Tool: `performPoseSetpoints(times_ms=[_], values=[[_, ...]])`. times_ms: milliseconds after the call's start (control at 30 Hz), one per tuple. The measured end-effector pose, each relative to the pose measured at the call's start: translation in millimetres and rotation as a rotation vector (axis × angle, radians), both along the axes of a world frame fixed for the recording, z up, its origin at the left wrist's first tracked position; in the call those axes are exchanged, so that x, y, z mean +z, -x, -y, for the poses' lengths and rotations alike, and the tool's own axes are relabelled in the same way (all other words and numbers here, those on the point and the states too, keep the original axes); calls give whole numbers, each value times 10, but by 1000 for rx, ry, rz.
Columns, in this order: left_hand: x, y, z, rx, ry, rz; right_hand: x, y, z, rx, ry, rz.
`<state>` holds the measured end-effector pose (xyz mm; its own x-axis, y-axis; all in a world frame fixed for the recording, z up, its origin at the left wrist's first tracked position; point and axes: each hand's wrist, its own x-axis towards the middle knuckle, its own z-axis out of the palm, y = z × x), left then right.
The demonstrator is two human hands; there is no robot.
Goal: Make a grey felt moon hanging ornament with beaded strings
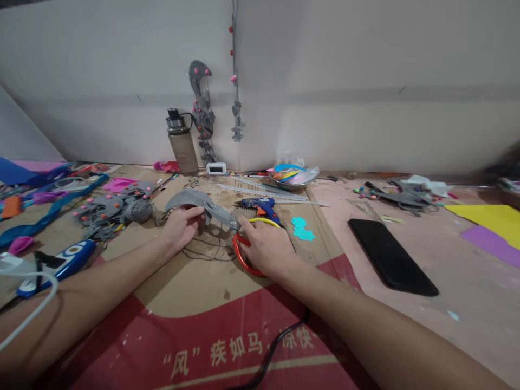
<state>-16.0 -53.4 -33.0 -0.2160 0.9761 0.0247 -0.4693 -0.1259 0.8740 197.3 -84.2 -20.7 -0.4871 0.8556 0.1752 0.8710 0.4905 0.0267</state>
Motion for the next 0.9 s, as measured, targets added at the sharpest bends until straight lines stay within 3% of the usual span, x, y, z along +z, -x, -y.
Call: performPoseSetpoints(times_ms=[900], values=[[-72, -20, -53, 44, 60, -44, -107, -33, -18, -26, -30, 62]])
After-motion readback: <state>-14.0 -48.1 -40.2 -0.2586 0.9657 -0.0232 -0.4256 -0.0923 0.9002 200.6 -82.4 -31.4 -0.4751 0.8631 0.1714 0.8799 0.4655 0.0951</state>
